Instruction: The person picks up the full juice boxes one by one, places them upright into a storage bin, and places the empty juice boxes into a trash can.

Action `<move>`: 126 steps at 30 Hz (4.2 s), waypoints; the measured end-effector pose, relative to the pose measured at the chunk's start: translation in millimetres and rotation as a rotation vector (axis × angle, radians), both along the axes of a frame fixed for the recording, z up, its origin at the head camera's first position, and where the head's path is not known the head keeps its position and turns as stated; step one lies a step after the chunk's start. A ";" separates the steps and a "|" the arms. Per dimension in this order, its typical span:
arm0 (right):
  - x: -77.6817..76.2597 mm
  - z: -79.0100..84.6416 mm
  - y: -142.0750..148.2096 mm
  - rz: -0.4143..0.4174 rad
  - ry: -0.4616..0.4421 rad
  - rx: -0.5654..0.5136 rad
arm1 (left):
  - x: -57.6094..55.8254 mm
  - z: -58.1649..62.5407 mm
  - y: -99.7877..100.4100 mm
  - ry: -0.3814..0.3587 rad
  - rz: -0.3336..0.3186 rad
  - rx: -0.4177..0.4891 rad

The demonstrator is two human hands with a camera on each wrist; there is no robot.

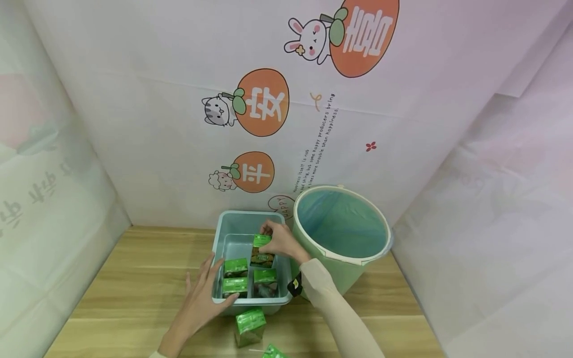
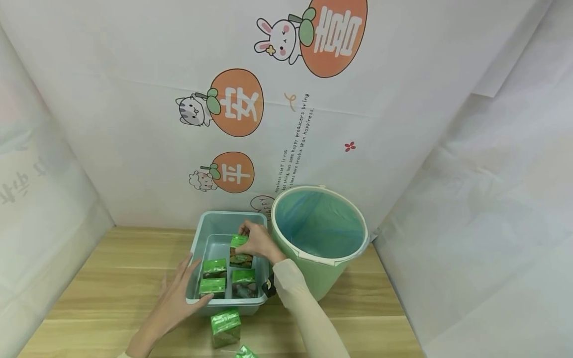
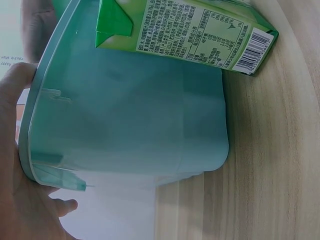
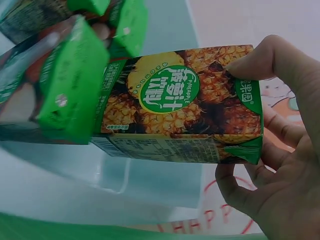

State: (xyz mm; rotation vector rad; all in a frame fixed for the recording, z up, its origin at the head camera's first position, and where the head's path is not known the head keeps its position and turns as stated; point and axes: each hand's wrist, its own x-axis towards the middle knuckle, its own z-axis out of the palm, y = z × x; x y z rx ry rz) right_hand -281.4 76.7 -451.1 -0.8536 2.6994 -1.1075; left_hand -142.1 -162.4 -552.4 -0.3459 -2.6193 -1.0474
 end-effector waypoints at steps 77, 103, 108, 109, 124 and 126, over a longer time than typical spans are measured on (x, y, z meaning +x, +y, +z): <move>84.1 53.3 21.7 0.111 -0.007 0.093 | -0.8 -1.7 1.7 -0.012 -0.006 -0.033; 80.8 71.1 151.0 -0.187 0.207 0.194 | 1.0 0.3 5.0 -0.017 0.005 -0.010; 75.6 72.6 178.4 -0.287 0.229 0.289 | 1.7 0.4 4.8 -0.024 0.010 -0.007; 75.5 72.8 184.0 -0.308 0.221 0.304 | 2.1 0.4 4.6 -0.022 0.011 -0.007; 71.4 67.1 230.3 -0.452 0.085 0.327 | 3.5 3.9 1.3 -0.020 0.005 -0.005; 72.0 67.8 231.5 -0.462 0.084 0.336 | 3.4 3.9 1.7 -0.013 0.010 -0.015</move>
